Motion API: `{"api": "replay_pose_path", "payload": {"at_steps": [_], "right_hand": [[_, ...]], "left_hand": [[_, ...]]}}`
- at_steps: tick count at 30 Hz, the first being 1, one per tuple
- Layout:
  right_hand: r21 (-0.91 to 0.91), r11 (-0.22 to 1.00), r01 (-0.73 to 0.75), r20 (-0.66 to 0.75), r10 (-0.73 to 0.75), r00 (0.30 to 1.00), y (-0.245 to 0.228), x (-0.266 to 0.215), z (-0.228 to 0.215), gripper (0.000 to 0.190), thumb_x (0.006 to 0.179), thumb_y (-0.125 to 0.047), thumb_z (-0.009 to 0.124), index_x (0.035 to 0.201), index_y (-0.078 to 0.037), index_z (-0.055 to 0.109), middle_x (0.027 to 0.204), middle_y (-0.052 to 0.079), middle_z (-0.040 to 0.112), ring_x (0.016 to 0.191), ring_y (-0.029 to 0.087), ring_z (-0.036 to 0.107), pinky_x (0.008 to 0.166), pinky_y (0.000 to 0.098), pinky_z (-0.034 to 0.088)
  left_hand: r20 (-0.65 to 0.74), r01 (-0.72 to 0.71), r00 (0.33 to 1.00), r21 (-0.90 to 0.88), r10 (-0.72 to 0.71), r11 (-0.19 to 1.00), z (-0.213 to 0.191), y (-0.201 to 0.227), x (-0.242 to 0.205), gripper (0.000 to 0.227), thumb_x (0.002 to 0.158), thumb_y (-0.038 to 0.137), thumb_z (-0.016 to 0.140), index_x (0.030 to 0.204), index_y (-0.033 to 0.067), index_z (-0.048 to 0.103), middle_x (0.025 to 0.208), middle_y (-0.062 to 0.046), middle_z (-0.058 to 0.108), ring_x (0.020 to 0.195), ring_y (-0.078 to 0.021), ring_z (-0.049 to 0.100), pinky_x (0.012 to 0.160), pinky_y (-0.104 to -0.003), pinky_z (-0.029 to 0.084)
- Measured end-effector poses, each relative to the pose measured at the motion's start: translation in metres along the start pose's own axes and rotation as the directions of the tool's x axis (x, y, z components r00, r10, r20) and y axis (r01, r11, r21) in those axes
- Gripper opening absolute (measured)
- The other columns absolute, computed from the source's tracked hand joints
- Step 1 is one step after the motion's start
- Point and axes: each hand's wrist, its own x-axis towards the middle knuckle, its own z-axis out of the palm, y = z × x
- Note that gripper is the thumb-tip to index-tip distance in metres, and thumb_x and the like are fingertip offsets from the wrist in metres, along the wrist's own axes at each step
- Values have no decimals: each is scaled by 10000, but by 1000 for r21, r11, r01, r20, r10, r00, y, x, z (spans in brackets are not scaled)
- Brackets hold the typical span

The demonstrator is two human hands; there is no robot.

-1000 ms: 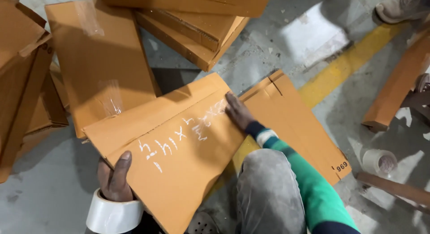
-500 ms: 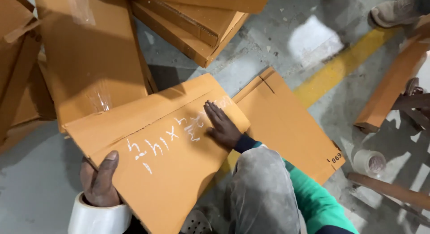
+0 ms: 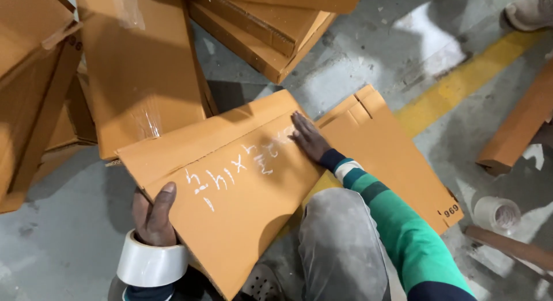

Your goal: The recorder is folding and taping cardboard boxes in a factory or warehouse setting.

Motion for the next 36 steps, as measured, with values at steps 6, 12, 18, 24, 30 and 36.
{"api": "replay_pose_path", "payload": {"at_steps": [6, 12, 18, 24, 30, 36], "right_hand": [[-58, 996, -70, 377, 87, 922, -79, 35, -47, 874, 1027, -638, 349, 1622, -22, 175, 1720, 193, 81, 1574, 321, 109, 1241, 390, 156], [-105, 987, -120, 717, 159, 678, -168, 59, -77, 854, 984, -628, 412, 1604, -72, 218, 1647, 126, 328, 1495, 268, 363, 1206, 360, 302], [-106, 927, 361, 392, -295, 872, -128, 28, 113, 541, 1115, -399, 342, 1613, -187, 346, 1673, 302, 233, 1536, 454, 217, 1267, 497, 184], [486, 866, 121, -15, -130, 991, -346, -44, 37, 671, 1092, -336, 413, 1620, 18, 199, 1714, 254, 176, 1611, 366, 106, 1288, 414, 90], [479, 848, 225, -82, -212, 974, -373, -30, 14, 637, 1074, -226, 457, 1621, 37, 262, 1716, 236, 242, 1596, 337, 237, 1297, 403, 182], [461, 864, 201, -36, -208, 977, -383, -39, -3, 736, 1106, -470, 253, 1632, 43, 200, 1734, 220, 133, 1612, 317, 107, 1283, 398, 119]], "left_hand": [[-29, -15, 1000, -96, 13, 995, 2, -1, 6, 514, 950, 188, 589, 1395, -60, 518, 1308, -156, 643, 1165, -232, 622, 1011, -329, 489], [21, -6, 1000, 88, 4, 996, -4, 44, -11, 438, 967, 239, 614, 1270, -78, 638, 1145, -183, 738, 1018, -224, 693, 892, -334, 536], [-20, -375, 913, 355, 408, 857, -12, 62, -37, 533, 1029, 155, 582, 1502, -47, 440, 1429, -141, 601, 1217, -207, 618, 1066, -344, 475], [344, -683, 417, 729, 841, 40, 16, 100, -5, 381, 998, 99, 582, 1374, 60, 533, 1378, -357, 548, 1191, -355, 614, 979, -370, 500], [33, -394, 915, 290, 403, 872, 8, 64, 25, 486, 1043, 180, 589, 1478, -7, 478, 1296, -180, 641, 1128, -201, 645, 1005, -316, 507], [-44, -149, 987, 112, 155, 982, 34, 117, 15, 525, 1020, 228, 583, 1476, -4, 465, 1283, -151, 644, 1112, -225, 621, 969, -353, 509]]}}
